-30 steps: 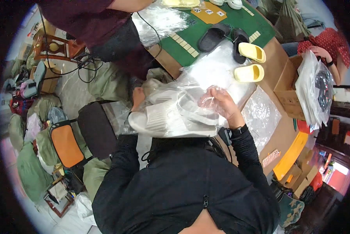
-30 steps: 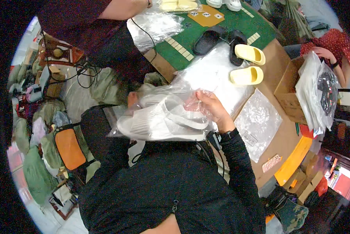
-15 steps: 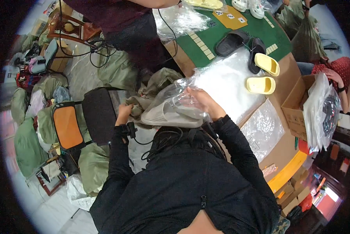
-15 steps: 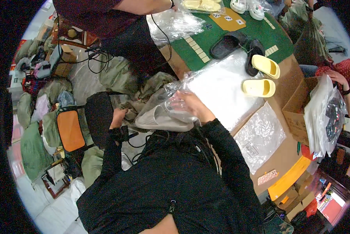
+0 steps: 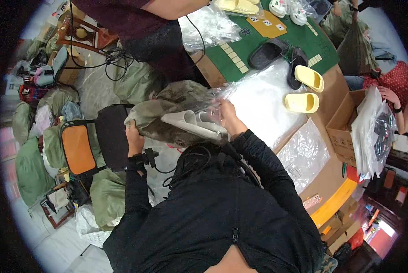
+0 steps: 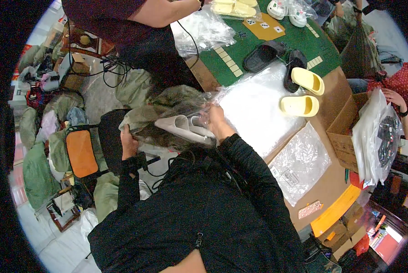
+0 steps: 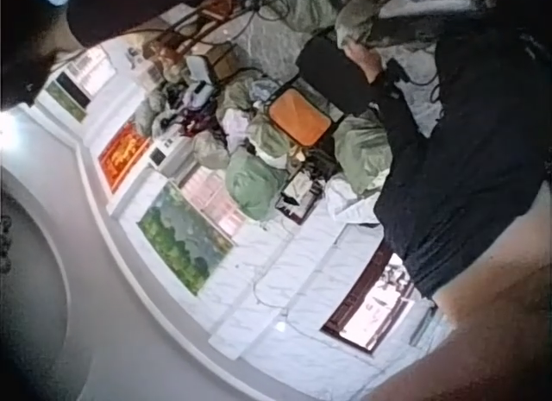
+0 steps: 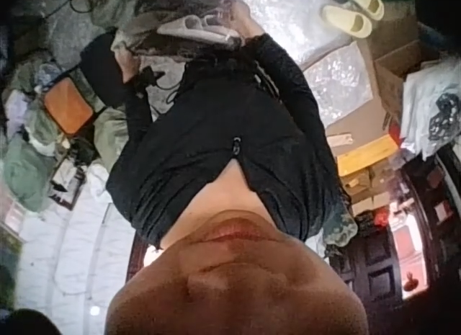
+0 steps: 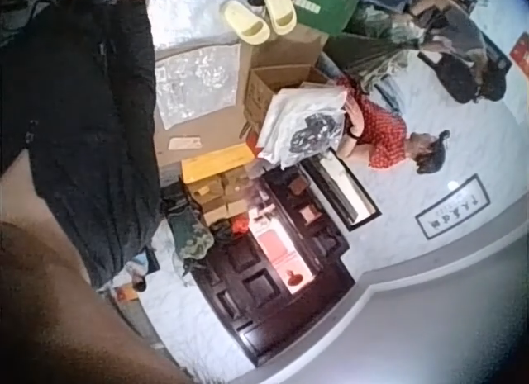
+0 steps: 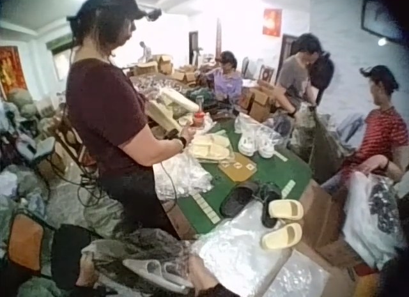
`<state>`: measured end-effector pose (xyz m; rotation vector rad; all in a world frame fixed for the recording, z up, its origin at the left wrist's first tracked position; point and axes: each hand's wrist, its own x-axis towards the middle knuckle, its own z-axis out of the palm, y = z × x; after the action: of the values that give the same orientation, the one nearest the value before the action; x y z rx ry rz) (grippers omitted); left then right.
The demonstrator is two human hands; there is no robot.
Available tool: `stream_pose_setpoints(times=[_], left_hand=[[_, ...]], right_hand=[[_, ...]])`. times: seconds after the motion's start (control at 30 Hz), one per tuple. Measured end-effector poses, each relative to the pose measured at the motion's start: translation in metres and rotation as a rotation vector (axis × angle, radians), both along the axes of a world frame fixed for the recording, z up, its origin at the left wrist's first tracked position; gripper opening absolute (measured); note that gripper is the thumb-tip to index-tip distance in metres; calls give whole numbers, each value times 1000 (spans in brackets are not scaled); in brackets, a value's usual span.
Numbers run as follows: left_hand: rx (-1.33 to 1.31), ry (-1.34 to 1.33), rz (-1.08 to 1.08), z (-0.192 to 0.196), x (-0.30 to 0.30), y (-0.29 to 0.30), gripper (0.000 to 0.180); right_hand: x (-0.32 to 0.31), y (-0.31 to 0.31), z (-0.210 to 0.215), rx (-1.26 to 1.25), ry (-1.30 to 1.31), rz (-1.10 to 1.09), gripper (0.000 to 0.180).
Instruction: Packing various types of footwear (clogs, slides) into plastic bags and larger sacks.
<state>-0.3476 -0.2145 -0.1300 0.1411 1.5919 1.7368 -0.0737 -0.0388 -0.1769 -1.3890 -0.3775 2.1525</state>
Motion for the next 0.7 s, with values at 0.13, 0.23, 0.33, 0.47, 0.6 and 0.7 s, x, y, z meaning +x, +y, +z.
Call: stream_pose_setpoints(times=[0.13,0.23,0.33,0.47,0.6,0.7], left_hand=[[-48,156,-122,4,-8,-13,31],[15,100,-145,8,-6,-17,31],[105,24,-135,13,3,-12,33],[97,7,-195,13,3,-16,35],[163,-11,-221,4,0,-8,34],[101,365,-428,-10,-16,-14,30]], right_hand=[[-13,-12,20,92,-28,136,48],[-11,-14,23,397,-114,511,84],[-2,-18,41,434,-259,772,89],[-4,-29,-21,509,-188,1140,75],[0,-47,-52,817,-276,1415,72],[24,-80,-77,839,-255,1582,67]])
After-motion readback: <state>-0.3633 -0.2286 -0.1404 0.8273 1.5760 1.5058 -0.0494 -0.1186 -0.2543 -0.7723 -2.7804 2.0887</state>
